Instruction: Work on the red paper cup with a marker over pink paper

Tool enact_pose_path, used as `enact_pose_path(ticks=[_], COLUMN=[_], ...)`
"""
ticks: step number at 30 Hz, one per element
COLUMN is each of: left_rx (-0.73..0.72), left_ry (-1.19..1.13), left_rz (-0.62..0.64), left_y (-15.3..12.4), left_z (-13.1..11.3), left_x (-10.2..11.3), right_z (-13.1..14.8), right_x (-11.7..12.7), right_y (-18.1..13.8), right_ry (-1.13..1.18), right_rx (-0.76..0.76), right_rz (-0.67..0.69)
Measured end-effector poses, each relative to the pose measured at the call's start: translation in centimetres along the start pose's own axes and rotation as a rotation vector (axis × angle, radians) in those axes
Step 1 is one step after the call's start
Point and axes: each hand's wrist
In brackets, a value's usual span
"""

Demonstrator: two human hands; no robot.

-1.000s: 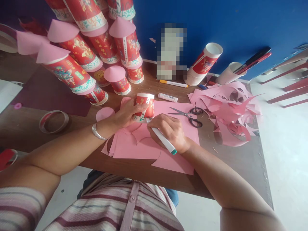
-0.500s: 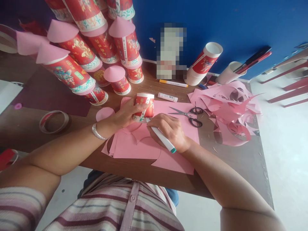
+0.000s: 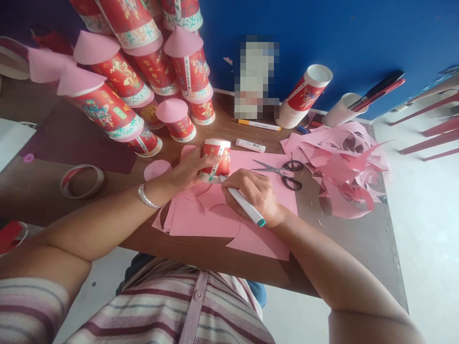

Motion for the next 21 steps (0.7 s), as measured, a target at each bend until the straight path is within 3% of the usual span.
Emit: enact_pose_path(ticks=[4,12,21], left_rx=[0.007,0.038,0.029], left_ry=[0.004,0.005,0.020], left_rz=[-0.009,-0.008,-0.032], left_y=[-0.1,0.0,0.0], left_z=[-0.3,-0.2,-0.4], left_x=[-0.2,0.2,-0.1], right_z=[0.2,1.1,0.9], right_x=[0.3,1.3,0.7], right_y=[0.1,0.1,-0.1], right_ry=[-0.014,0.045,0.040], right_rx=[-0.005,-0.172,-0.149], right_rz=[-0.005,0.056,0.061])
Point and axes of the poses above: each hand's wrist, its own y-axis towards the middle knuckle, its own x-axis out of the back of the hand, z = x × y, and after that the axes turned 11 degrees about -x, right-handed
